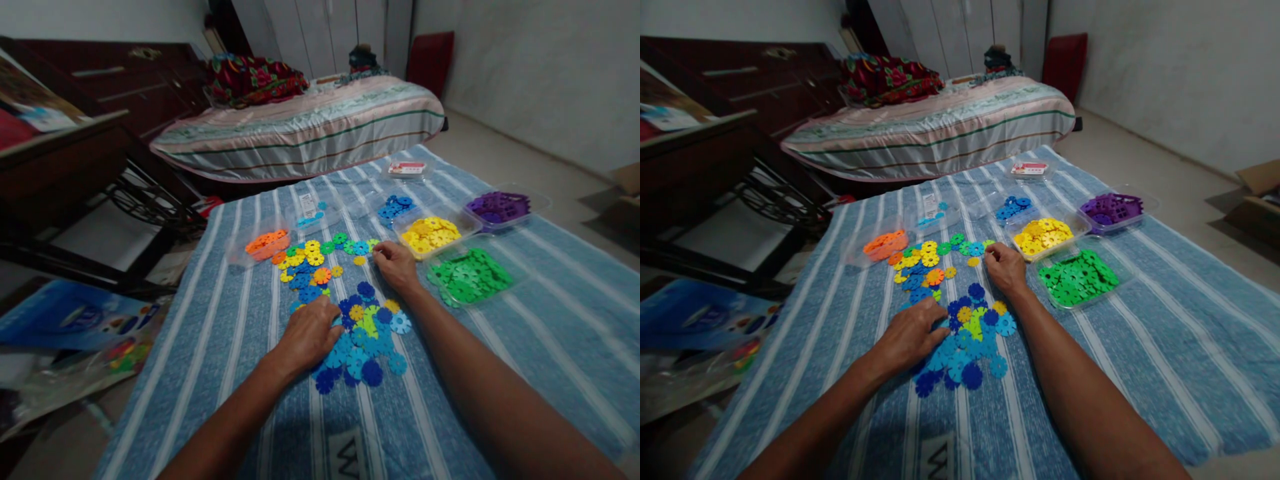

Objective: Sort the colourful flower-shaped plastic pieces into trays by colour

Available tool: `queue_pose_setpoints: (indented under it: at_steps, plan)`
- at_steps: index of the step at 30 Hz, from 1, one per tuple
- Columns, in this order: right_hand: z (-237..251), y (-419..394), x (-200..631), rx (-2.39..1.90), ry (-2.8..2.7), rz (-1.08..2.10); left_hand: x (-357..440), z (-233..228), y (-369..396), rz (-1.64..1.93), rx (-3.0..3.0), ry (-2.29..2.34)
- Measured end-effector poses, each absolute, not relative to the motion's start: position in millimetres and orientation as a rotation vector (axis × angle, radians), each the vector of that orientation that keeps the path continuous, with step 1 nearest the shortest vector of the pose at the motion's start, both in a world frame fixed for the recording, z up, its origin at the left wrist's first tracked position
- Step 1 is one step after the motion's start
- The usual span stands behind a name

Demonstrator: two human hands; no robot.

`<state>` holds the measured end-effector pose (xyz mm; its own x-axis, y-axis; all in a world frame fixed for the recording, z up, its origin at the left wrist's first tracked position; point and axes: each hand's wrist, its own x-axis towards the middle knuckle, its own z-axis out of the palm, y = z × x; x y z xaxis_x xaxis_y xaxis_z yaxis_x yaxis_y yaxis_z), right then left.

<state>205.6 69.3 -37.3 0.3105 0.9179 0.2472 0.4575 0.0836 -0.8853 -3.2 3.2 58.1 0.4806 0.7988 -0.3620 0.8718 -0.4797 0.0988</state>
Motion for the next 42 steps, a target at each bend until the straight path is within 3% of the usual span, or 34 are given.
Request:
queue_pose_setpoints:
  at_steps: [6,12,24,31,34,42]
  plan:
    - [-37,69,206,-1.531,-1.303,0.561,3,66,4,-0.561,2.433,1.42]
    - [-38,70,205,-1.536,-1.303,0.551,1,65,8,-0.461,2.415,1.414]
    - [-38,69,203,-1.513,-1.294,0.542,-15,52,58,0.296,1.635,1.366]
    - [-36,68,202,-1.521,-1.288,0.54,-4,91,129,1.168,0.917,1.432]
    - [-37,68,201,-1.516,-1.285,0.552,2,87,128,1.065,0.966,1.516]
    - [-38,70,203,-1.508,-1.295,0.547,-4,51,63,0.36,1.581,1.42]
